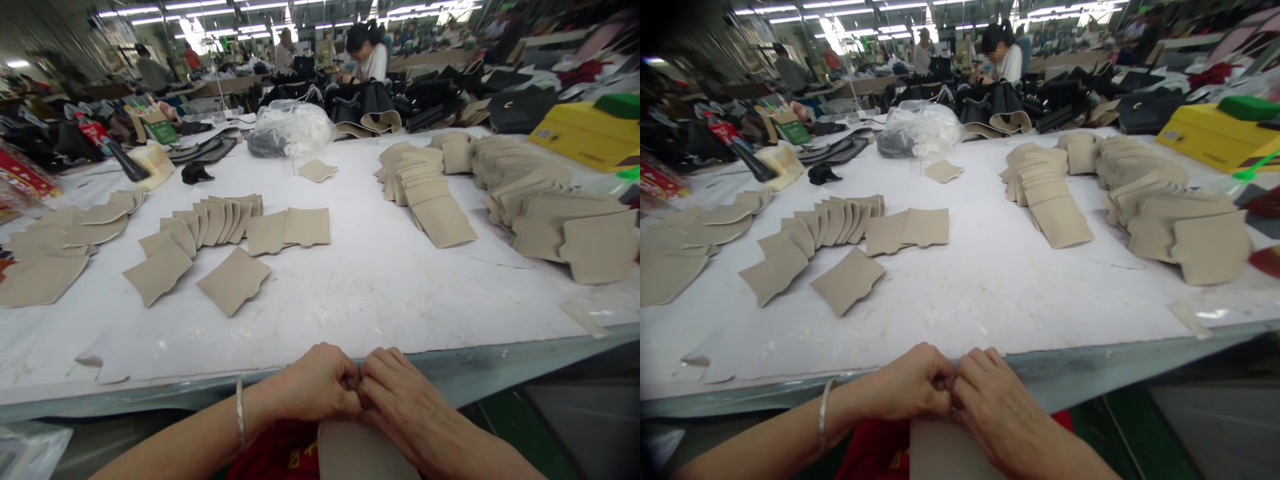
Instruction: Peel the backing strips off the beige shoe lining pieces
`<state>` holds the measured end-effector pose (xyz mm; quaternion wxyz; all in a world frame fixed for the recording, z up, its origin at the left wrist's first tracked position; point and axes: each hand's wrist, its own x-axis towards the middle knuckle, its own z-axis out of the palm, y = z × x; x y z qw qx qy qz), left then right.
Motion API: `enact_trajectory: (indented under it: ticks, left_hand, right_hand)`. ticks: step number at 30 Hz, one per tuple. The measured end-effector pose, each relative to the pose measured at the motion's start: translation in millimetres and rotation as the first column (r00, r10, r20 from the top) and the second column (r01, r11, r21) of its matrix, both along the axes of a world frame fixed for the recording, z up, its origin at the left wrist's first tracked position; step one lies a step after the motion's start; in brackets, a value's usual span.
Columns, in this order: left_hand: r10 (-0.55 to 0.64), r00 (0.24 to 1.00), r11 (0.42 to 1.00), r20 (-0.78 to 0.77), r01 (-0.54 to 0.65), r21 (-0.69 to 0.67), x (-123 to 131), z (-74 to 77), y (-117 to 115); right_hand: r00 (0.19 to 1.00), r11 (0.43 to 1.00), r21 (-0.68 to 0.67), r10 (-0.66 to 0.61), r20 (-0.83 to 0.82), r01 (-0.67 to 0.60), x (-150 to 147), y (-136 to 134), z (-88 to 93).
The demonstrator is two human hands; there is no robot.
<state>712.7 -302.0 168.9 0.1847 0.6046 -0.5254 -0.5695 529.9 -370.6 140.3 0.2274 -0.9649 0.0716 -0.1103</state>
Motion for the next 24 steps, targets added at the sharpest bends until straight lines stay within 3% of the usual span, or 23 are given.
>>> enact_trajectory:
  ticks: [5,9,14,17,20,22,24]
  left_hand:
    - [-0.041,0.955,0.992,0.293,0.073,-0.099,-2.8,15.6,-5.3]
    - [0.045,0.918,0.992,0.393,0.006,-0.126,7.7,20.6,-9.1]
    - [-0.044,0.973,0.995,0.227,0.062,-0.073,14.9,23.0,-8.4]
    - [-0.059,0.994,0.994,0.090,0.067,-0.087,17.0,29.4,-18.4]
    - [-0.099,0.994,0.991,-0.050,0.094,-0.092,18.6,33.4,-28.3]
    - [-0.136,0.984,0.990,-0.111,0.130,-0.063,16.9,29.9,-26.5]
    - [-0.145,0.976,0.989,-0.162,0.139,-0.045,13.2,21.6,-16.3]
  right_hand:
    - [0.998,0.991,-0.137,0.006,0.064,0.003,-3.5,8.0,2.0]
    - [0.989,0.980,-0.186,-0.036,0.142,0.063,-9.6,23.6,17.1]
    - [0.982,0.980,-0.187,-0.028,0.185,0.063,-11.2,29.9,33.2]
    - [0.982,0.993,-0.043,-0.100,0.163,0.108,-1.5,15.5,53.4]
    - [0.987,0.996,0.051,-0.085,0.139,0.079,5.8,4.7,72.7]
    - [0.990,0.993,0.087,-0.086,0.109,0.077,3.4,6.3,72.6]
    - [0.994,0.984,0.153,-0.101,0.044,0.093,-5.3,14.4,58.1]
